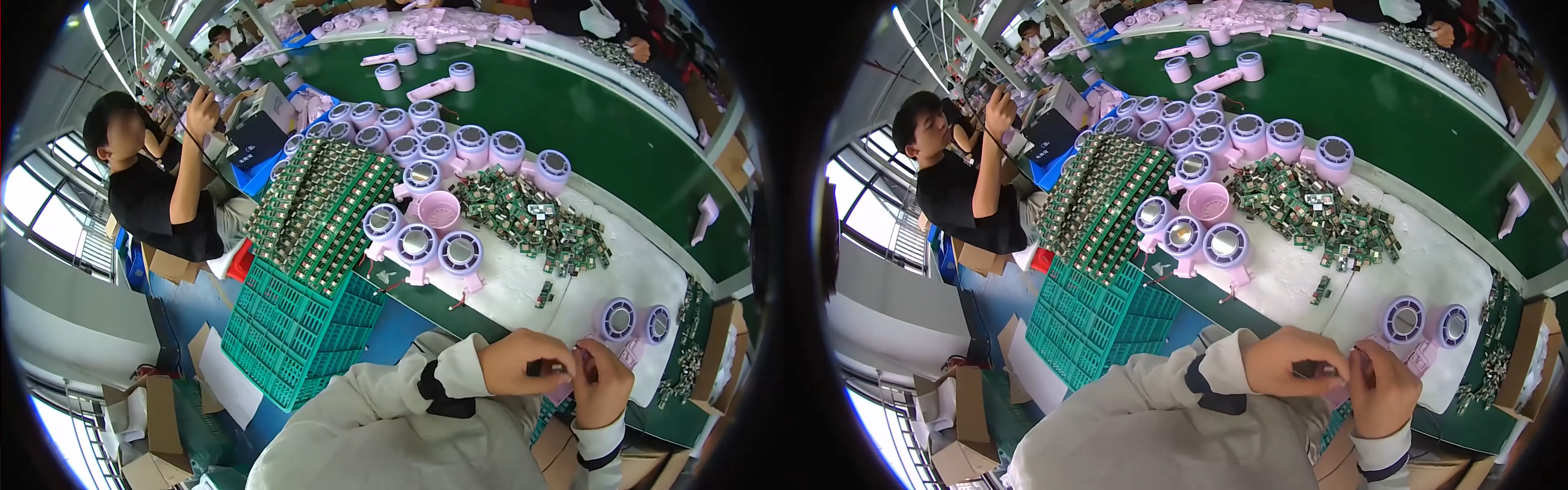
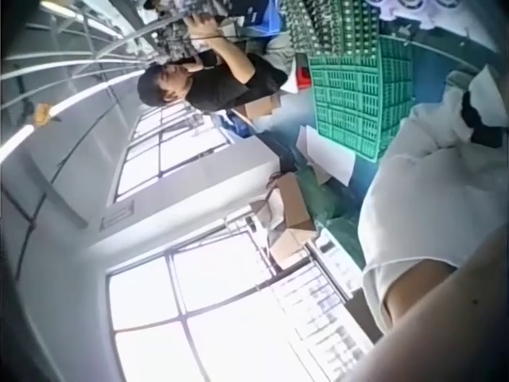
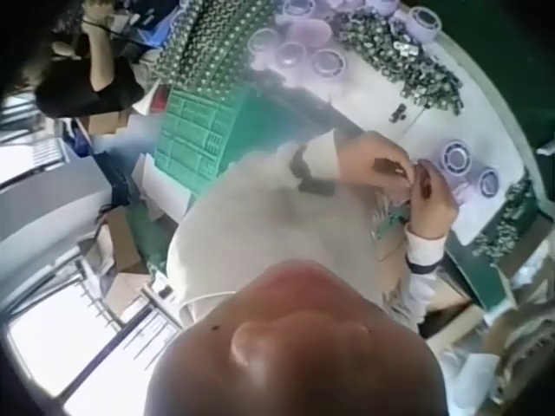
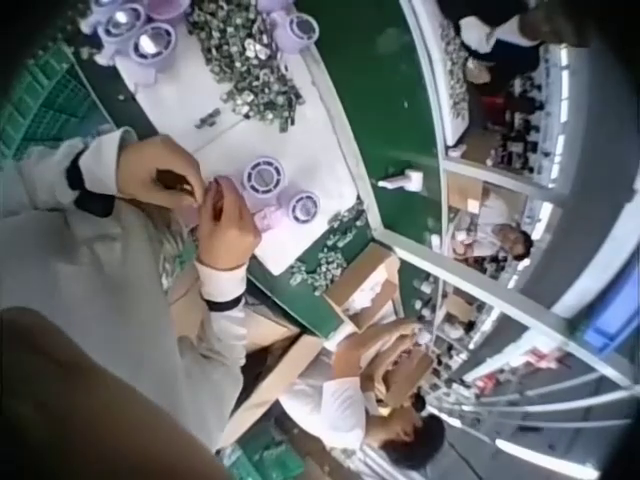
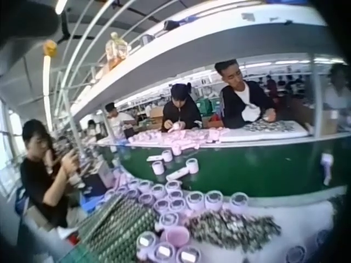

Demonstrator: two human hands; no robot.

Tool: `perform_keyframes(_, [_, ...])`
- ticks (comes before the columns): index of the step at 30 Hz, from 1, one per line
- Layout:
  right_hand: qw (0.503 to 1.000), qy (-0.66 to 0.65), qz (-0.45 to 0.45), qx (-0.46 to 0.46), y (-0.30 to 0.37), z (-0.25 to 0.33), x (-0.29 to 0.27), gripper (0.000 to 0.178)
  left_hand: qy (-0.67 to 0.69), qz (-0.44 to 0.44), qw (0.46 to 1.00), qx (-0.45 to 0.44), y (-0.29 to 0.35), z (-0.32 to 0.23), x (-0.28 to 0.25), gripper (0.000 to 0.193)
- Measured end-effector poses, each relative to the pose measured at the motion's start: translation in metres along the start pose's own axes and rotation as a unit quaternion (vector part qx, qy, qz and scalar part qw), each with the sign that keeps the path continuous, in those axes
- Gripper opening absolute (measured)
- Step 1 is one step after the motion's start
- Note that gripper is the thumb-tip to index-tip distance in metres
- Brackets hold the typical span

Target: The person picks up a circuit board and a fan housing, connects a wire to the board, and fits the board into the housing. After setting the assembly down, they gather more circuit boards from a pile and arrange them on a foam pad.

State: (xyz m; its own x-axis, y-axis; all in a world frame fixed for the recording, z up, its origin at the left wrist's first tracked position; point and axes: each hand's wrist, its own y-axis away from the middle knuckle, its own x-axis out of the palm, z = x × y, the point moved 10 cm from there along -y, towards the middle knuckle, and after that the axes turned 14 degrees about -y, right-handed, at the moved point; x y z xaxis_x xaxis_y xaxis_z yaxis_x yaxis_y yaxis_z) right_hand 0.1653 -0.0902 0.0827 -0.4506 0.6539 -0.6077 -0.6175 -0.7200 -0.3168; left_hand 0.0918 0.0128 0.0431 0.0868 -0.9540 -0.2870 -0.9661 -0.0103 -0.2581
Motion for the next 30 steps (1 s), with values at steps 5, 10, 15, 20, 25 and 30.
perform_keyframes(5, [0.998,-0.026,0.027,0.043,0.002,-0.010,0.005,0.016,0.032,-0.185,0.979,-0.073,0.009,0.014,-0.020,0.020])
perform_keyframes(10, [0.998,-0.042,0.028,0.029,0.007,-0.011,0.011,0.018,0.077,-0.146,0.979,-0.118,0.010,0.025,-0.010,0.027])
perform_keyframes(15, [0.998,-0.056,0.039,0.002,0.004,-0.006,0.007,0.021,0.075,-0.123,0.981,-0.128,0.009,0.024,-0.009,0.029])
perform_keyframes(20, [0.998,-0.062,0.022,0.005,0.003,-0.006,0.001,0.020,0.069,-0.072,0.987,-0.128,-0.001,0.027,-0.004,0.028])
perform_keyframes(25, [0.993,-0.112,0.035,0.014,-0.004,-0.011,0.009,0.014,-0.026,-0.105,0.989,-0.096,-0.001,0.015,-0.021,0.028])
perform_keyframes(30, [0.994,-0.100,0.030,0.018,0.001,-0.012,0.007,0.016,-0.156,-0.137,0.976,-0.064,-0.004,-0.003,-0.024,0.029])
